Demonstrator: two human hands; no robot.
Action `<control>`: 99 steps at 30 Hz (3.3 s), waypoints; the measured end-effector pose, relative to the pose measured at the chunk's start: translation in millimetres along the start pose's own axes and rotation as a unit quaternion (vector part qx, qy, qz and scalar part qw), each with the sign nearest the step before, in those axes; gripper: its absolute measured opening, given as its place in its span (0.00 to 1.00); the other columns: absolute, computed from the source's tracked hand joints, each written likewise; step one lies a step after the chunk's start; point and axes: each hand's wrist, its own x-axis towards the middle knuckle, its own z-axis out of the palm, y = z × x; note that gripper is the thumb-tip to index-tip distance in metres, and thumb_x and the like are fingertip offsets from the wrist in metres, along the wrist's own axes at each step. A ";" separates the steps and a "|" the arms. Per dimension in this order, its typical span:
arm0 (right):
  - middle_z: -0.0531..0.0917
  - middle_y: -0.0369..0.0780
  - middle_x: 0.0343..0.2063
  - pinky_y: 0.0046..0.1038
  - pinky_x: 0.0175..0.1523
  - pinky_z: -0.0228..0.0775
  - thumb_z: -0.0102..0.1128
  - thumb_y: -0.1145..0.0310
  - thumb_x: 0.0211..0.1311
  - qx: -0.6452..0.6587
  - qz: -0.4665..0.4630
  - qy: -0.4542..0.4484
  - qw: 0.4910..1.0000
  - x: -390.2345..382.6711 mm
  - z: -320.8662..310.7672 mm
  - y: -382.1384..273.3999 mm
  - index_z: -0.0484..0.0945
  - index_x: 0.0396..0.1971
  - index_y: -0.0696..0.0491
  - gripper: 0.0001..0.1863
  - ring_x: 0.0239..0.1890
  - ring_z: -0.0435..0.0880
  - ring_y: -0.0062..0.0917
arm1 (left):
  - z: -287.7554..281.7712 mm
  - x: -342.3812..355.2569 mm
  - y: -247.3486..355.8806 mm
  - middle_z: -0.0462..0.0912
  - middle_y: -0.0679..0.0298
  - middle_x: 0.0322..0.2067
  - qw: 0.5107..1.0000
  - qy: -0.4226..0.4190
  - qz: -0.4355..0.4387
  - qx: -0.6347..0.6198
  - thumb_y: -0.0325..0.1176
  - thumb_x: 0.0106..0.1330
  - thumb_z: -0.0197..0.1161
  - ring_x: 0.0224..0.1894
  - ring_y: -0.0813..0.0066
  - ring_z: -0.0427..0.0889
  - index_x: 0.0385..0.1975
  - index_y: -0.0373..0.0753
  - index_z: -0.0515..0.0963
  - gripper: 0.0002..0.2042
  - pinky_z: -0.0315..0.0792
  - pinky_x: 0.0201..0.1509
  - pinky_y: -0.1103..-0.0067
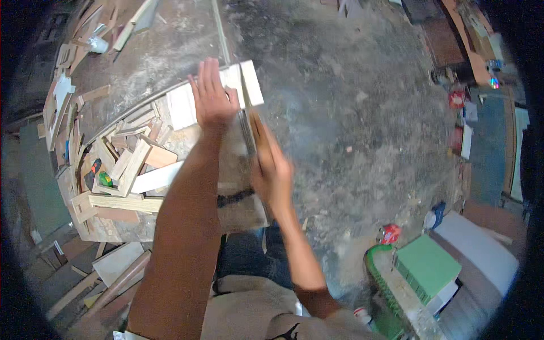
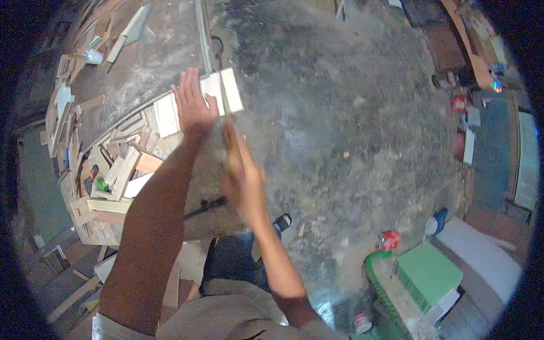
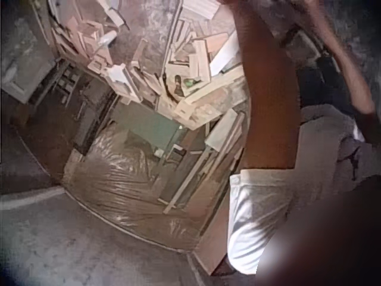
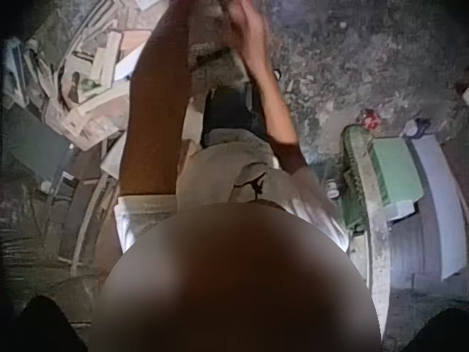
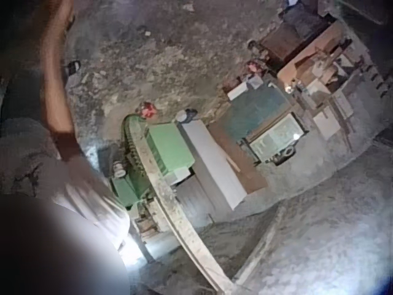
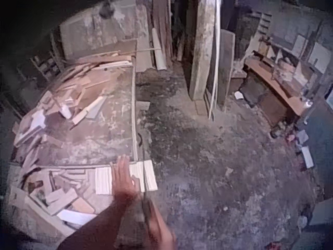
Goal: Sawing a small wooden block and then sanding its edges with a sanding sponge.
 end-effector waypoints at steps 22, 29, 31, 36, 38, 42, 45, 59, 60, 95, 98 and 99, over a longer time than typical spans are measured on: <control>0.82 0.48 0.58 0.35 0.47 0.79 0.56 0.80 0.54 -0.025 -0.031 0.037 0.999 -48.7 -8.3 -6.6 0.67 0.72 0.46 0.40 0.45 0.87 0.48 | -0.8 9.7 -14.2 0.59 0.52 0.74 0.999 0.006 0.009 0.042 0.36 0.60 0.56 0.79 0.52 0.51 0.74 0.33 0.56 0.39 0.39 0.82 0.51; 0.81 0.50 0.59 0.32 0.43 0.80 0.56 0.82 0.52 -0.113 -0.064 0.055 0.990 -18.0 4.8 10.8 0.65 0.72 0.52 0.41 0.37 0.89 0.48 | 0.8 2.3 -8.7 0.59 0.51 0.74 0.999 0.000 0.006 0.050 0.36 0.61 0.54 0.79 0.54 0.51 0.73 0.34 0.56 0.37 0.39 0.82 0.51; 0.78 0.46 0.63 0.45 0.50 0.79 0.53 0.81 0.59 0.021 -0.015 0.006 1.000 -68.2 -14.2 -17.6 0.60 0.75 0.44 0.41 0.56 0.82 0.48 | -2.4 -3.1 -19.8 0.59 0.51 0.74 0.998 -0.006 0.000 0.060 0.36 0.61 0.53 0.79 0.53 0.51 0.74 0.34 0.56 0.37 0.39 0.82 0.51; 0.77 0.45 0.64 0.40 0.52 0.80 0.53 0.81 0.57 -0.035 0.063 -0.022 0.997 12.6 4.9 -14.7 0.62 0.74 0.49 0.40 0.58 0.82 0.45 | -0.3 -4.5 -0.7 0.58 0.51 0.74 0.999 -0.005 0.009 0.036 0.37 0.60 0.53 0.79 0.53 0.50 0.74 0.33 0.56 0.38 0.37 0.82 0.51; 0.75 0.45 0.67 0.38 0.55 0.80 0.52 0.83 0.56 -0.074 0.142 -0.076 0.984 36.5 15.6 -7.1 0.62 0.74 0.52 0.40 0.62 0.80 0.43 | -1.7 8.7 -1.3 0.59 0.51 0.74 0.999 0.005 0.013 0.031 0.37 0.60 0.53 0.79 0.52 0.51 0.74 0.33 0.56 0.38 0.37 0.82 0.50; 0.83 0.52 0.55 0.28 0.44 0.79 0.57 0.79 0.59 -0.074 -0.116 0.061 0.989 -33.9 0.3 -15.4 0.69 0.70 0.51 0.35 0.45 0.89 0.46 | 0.4 7.9 -11.9 0.61 0.50 0.73 0.999 0.011 0.007 0.037 0.36 0.59 0.54 0.79 0.53 0.52 0.73 0.32 0.57 0.38 0.38 0.81 0.50; 0.81 0.50 0.59 0.31 0.46 0.80 0.57 0.78 0.60 0.036 -0.031 0.031 0.998 -64.6 -20.7 -25.1 0.67 0.71 0.51 0.36 0.43 0.89 0.45 | 0.0 -4.6 -12.9 0.61 0.49 0.73 0.999 0.010 0.006 0.033 0.35 0.59 0.54 0.78 0.53 0.52 0.73 0.32 0.57 0.38 0.39 0.81 0.49; 0.85 0.55 0.51 0.28 0.53 0.77 0.58 0.84 0.52 -0.058 0.036 0.002 0.998 -35.1 -9.9 -27.8 0.72 0.68 0.52 0.38 0.55 0.85 0.29 | -11.0 4.4 -10.1 0.59 0.49 0.74 0.999 0.015 0.012 0.030 0.35 0.61 0.55 0.79 0.53 0.51 0.73 0.32 0.58 0.37 0.40 0.81 0.49; 0.83 0.54 0.55 0.29 0.56 0.76 0.57 0.84 0.52 -0.029 0.105 -0.001 0.994 -5.4 0.9 -23.5 0.72 0.68 0.53 0.38 0.58 0.83 0.28 | -10.9 8.1 -0.2 0.60 0.49 0.73 0.999 0.020 0.012 0.023 0.35 0.60 0.55 0.79 0.53 0.52 0.73 0.31 0.58 0.38 0.39 0.81 0.49; 0.84 0.53 0.46 0.30 0.41 0.79 0.57 0.80 0.55 -0.024 0.112 -0.007 0.993 -11.6 6.5 -8.1 0.67 0.72 0.48 0.39 0.38 0.88 0.47 | -5.8 -3.4 -5.2 0.59 0.49 0.73 0.999 -0.002 0.024 0.037 0.34 0.62 0.53 0.78 0.51 0.52 0.74 0.31 0.56 0.37 0.39 0.81 0.49; 0.84 0.52 0.48 0.29 0.41 0.79 0.56 0.81 0.55 -0.096 0.125 0.013 0.987 24.6 10.8 5.8 0.66 0.72 0.47 0.40 0.36 0.86 0.49 | 6.1 10.3 4.6 0.59 0.48 0.73 0.999 0.009 0.025 0.023 0.34 0.62 0.54 0.78 0.50 0.52 0.74 0.31 0.56 0.37 0.40 0.81 0.49; 0.84 0.52 0.48 0.29 0.41 0.79 0.56 0.81 0.55 -0.092 0.129 0.007 0.987 9.8 8.5 4.0 0.66 0.72 0.47 0.40 0.36 0.86 0.49 | 7.5 10.4 0.1 0.59 0.48 0.73 0.999 0.005 0.024 0.025 0.34 0.61 0.54 0.78 0.50 0.52 0.74 0.31 0.56 0.37 0.40 0.81 0.49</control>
